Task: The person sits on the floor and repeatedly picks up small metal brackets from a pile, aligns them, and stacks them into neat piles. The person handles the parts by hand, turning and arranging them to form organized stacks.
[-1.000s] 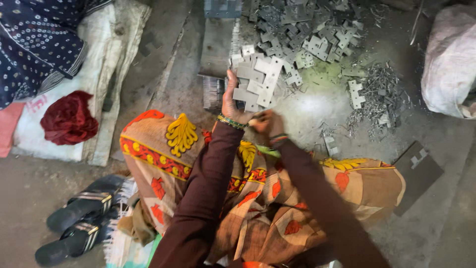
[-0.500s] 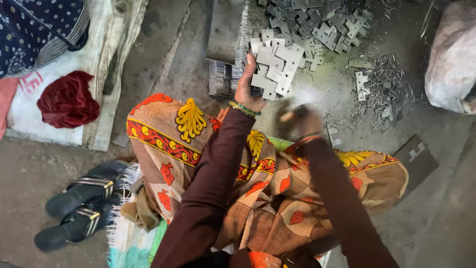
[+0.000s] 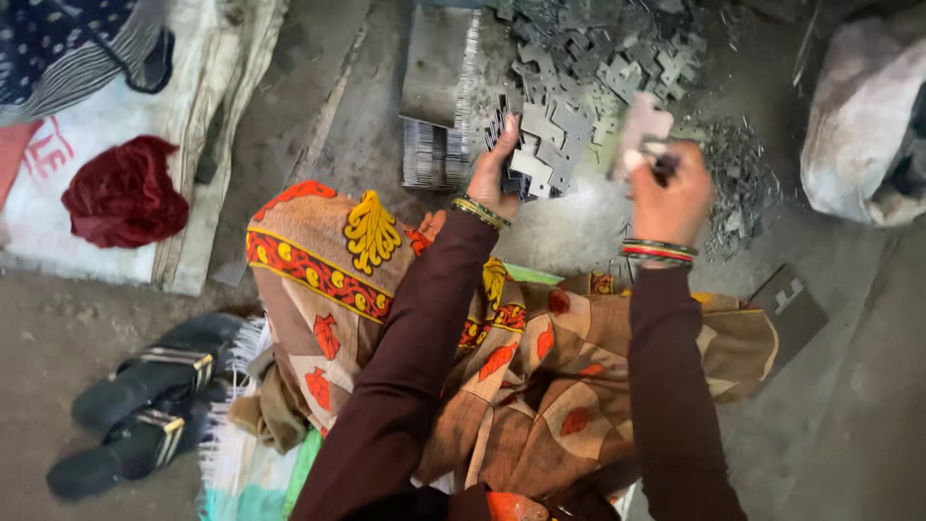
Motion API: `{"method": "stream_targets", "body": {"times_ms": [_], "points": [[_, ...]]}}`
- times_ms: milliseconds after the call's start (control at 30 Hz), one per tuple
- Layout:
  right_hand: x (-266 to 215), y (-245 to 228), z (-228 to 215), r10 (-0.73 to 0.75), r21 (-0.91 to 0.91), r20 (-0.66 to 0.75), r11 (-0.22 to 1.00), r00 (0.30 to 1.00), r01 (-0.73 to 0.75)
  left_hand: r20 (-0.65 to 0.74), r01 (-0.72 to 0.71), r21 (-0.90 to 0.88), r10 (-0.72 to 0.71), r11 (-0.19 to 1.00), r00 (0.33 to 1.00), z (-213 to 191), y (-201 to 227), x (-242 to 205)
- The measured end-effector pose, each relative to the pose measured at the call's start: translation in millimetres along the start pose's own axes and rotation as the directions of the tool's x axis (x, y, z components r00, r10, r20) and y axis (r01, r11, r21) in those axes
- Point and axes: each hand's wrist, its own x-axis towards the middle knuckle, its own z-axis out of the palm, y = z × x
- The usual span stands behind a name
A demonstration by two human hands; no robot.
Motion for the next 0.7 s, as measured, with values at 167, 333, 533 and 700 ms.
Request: {"method": "stream_targets", "body": {"times_ms": [167, 333, 533, 700], "points": [[-24, -61, 60, -0.104, -0.616, 0.214, 0.757, 0.971, 0.217, -0.144, -0.069, 0.4, 0.137, 0.914, 0.98, -41, -33, 22], [-13, 26, 89, 0.062, -0.547, 0.446, 0.808, 0.893, 0.217, -0.273, -0.034, 0.328, 0.13, 0.944, 0.953, -77, -58, 40], [-12, 90, 84, -0.047, -0.151, 0.528, 0.977, 0.848, 0.149, -0.177, 0.11, 0.244, -0.067, 0.964, 0.982, -65, -68, 25], [-3, 73, 65, 0.211, -0.147, 0.505, 0.977, 0.837, -0.158, 0.002, 0.066, 0.256, -0.068, 0.965, 0.998, -36, -61, 6]]}}
